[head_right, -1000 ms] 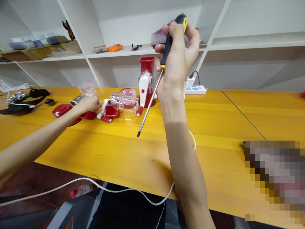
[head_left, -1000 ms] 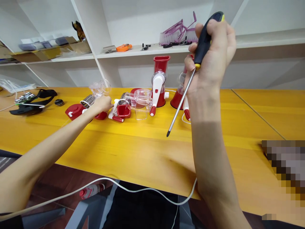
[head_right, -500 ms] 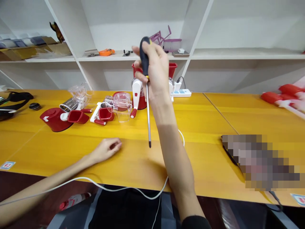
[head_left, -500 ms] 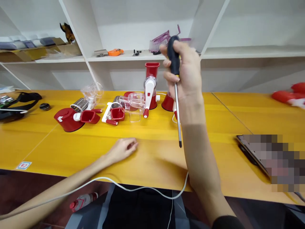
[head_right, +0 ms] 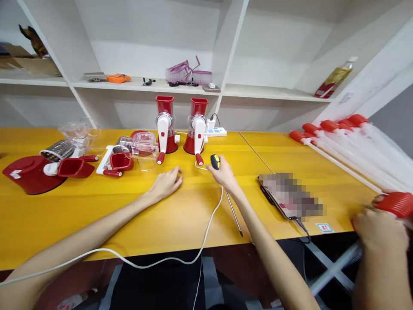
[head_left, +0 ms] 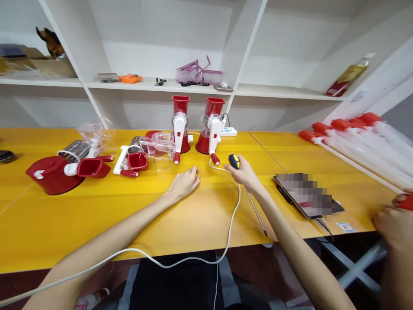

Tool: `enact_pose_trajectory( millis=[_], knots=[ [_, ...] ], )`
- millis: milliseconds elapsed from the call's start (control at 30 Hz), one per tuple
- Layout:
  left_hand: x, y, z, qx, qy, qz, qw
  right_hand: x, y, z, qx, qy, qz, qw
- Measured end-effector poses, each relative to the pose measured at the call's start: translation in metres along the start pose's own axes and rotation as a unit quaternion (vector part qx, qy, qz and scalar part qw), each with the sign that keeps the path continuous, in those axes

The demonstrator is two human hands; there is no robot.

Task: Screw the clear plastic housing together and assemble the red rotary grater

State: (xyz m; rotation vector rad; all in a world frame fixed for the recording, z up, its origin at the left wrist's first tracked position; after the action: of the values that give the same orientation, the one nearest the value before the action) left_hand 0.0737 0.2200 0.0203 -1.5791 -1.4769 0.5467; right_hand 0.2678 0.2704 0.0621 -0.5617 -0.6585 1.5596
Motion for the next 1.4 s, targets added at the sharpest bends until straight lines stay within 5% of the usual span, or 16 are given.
enact_pose_trajectory(
  millis=[200, 400, 567, 733, 867, 1133, 1400],
  knots=[
    [0.026, 0.001, -0.014, -0.065, 0.016, -0.071, 0.995, -0.007, 0.030, -0.028, -0.204, 0.009, 0.032, 0.979],
    [-0.005, -0.018, -0.001, -0.206, -0.048, -0.177, 0.961, 0.004, 0.030, -0.043, -0.277, 0.031, 0.052, 0.959],
    [-0.032, -0.004, 0.037, -0.389, -0.193, -0.204, 0.877, 0.019, 0.007, -0.068, -0.287, 0.069, 0.071, 0.953],
    [-0.019, -0.006, 0.052, -0.506, -0.276, -0.238, 0.782, 0.017, 0.001, -0.076, -0.310, 0.072, 0.071, 0.945],
    [-0.007, -0.010, 0.053, -0.541, -0.293, -0.253, 0.747, 0.008, 0.004, -0.069, -0.336, 0.051, 0.043, 0.939],
    [0.011, -0.010, 0.059, -0.532, -0.298, -0.274, 0.744, -0.001, 0.009, -0.065, -0.380, 0.035, 0.017, 0.924],
    [0.019, -0.016, 0.031, -0.490, -0.216, -0.230, 0.813, 0.001, 0.009, -0.066, -0.393, 0.030, 0.016, 0.919]
  ],
)
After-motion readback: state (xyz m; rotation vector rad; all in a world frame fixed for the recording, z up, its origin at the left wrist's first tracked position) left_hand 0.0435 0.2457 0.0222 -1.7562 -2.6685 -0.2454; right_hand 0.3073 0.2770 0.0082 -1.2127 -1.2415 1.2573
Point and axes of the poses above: each hand's wrist, its own x-axis towards the middle knuckle, its own y-axis out of the palm, z = x × y, the point moved 8 cm from there along x, towards the middle knuckle, and after that the axes turned 12 degrees about -x, right-handed, at the moved point
